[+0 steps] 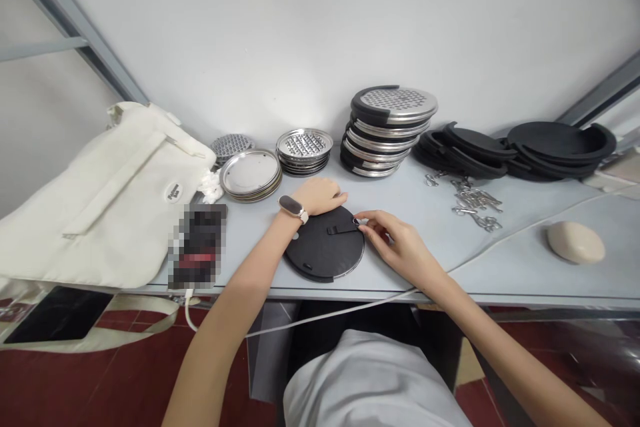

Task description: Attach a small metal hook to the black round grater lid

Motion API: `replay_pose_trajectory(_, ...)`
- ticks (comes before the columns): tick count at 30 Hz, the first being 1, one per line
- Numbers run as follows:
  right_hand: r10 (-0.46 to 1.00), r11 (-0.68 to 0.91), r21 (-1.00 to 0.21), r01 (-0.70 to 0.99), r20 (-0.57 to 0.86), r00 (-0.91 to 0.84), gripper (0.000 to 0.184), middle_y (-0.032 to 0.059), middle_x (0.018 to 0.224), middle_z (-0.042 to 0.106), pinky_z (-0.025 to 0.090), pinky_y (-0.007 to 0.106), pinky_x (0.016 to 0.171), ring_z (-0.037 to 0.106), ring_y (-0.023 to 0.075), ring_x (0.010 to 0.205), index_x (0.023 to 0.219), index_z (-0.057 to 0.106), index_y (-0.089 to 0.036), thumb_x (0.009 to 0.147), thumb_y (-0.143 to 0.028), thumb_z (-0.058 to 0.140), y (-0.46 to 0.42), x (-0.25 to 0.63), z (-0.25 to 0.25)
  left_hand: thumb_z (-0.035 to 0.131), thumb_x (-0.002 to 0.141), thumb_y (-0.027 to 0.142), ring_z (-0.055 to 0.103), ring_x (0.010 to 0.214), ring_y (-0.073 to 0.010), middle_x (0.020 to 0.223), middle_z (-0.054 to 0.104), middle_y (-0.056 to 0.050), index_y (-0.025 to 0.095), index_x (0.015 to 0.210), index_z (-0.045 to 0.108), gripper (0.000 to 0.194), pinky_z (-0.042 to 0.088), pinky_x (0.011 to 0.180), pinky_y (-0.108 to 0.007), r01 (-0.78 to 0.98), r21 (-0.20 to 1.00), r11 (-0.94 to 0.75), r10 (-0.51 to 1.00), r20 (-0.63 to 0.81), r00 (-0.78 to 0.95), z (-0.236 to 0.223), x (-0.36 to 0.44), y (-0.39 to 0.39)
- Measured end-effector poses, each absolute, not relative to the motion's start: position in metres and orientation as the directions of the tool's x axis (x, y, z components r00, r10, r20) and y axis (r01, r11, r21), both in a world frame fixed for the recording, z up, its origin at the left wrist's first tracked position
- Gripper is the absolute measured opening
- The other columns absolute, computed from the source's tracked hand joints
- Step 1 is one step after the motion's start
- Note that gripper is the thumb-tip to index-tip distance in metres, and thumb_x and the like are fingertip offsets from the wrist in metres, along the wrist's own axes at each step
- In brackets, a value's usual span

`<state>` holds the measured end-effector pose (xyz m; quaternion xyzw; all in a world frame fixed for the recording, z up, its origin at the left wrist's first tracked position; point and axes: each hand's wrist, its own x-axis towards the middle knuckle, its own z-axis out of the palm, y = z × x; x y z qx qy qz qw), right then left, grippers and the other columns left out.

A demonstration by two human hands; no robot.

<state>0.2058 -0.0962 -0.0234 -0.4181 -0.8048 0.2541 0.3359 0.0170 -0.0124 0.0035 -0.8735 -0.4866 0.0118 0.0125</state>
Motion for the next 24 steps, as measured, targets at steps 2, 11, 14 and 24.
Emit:
replay_pose_trajectory(2, 0.849, 0.512, -0.693, 0.508, 0.317, -0.424, 0.02, 0.001, 0.071, 0.056, 0.043, 0.026, 0.061, 0.051, 0.0129, 0.06, 0.108, 0.056, -0.018, 0.09, -0.022, 0.046, -0.0963, 0.2055, -0.0235, 0.025, 0.09, 0.048, 0.063, 0.08, -0.0217, 0.084, 0.068, -0.011, 0.015, 0.08, 0.069, 0.056, 0.041, 0.069, -0.029, 0.852, -0.033, -0.522, 0.853, -0.013, 0.522, 0.0037, 0.017, -0.0126)
replay_pose_trajectory(11, 0.841, 0.529, -0.673, 0.517, 0.331, -0.429, 0.02, -0.0004, 0.067, 0.053, 0.044, 0.025, 0.061, 0.049, 0.0128, 0.058, 0.106, 0.056, -0.019, 0.091, -0.025, 0.043, -0.0973, 0.2055, -0.022, 0.025, 0.09, 0.049, 0.063, 0.079, -0.0223, 0.083, 0.068, -0.011, 0.016, 0.079, 0.068, 0.056, 0.041, 0.07, -0.03, 0.853, -0.008, -0.522, 0.853, -0.015, 0.522, 0.0031, 0.0169, -0.0118)
replay_pose_trajectory(14, 0.833, 0.539, -0.672, 0.508, 0.335, -0.44, 0.022, 0.0022, 0.073, 0.056, 0.045, 0.028, 0.064, 0.053, 0.0145, 0.063, 0.109, 0.055, -0.02, 0.092, -0.025, 0.041, -0.0973, 0.205, -0.0223, 0.025, 0.09, 0.049, 0.063, 0.079, -0.0219, 0.083, 0.068, -0.011, 0.016, 0.079, 0.068, 0.055, 0.041, 0.069, -0.03, 0.853, -0.013, -0.522, 0.853, -0.01, 0.522, 0.0034, 0.0168, -0.0121)
replay_pose_trajectory(24, 0.818, 0.561, -0.662, 0.497, 0.354, -0.453, 0.027, 0.0074, 0.088, 0.054, 0.048, 0.031, 0.071, 0.057, 0.0176, 0.077, 0.114, 0.056, -0.02, 0.091, -0.023, 0.042, -0.0973, 0.2037, -0.0209, 0.025, 0.09, 0.048, 0.062, 0.077, -0.0213, 0.082, 0.068, -0.011, 0.015, 0.079, 0.068, 0.056, 0.04, 0.067, -0.029, 0.843, -0.027, -0.538, 0.843, 0.01, 0.538, 0.0027, 0.0161, -0.0123)
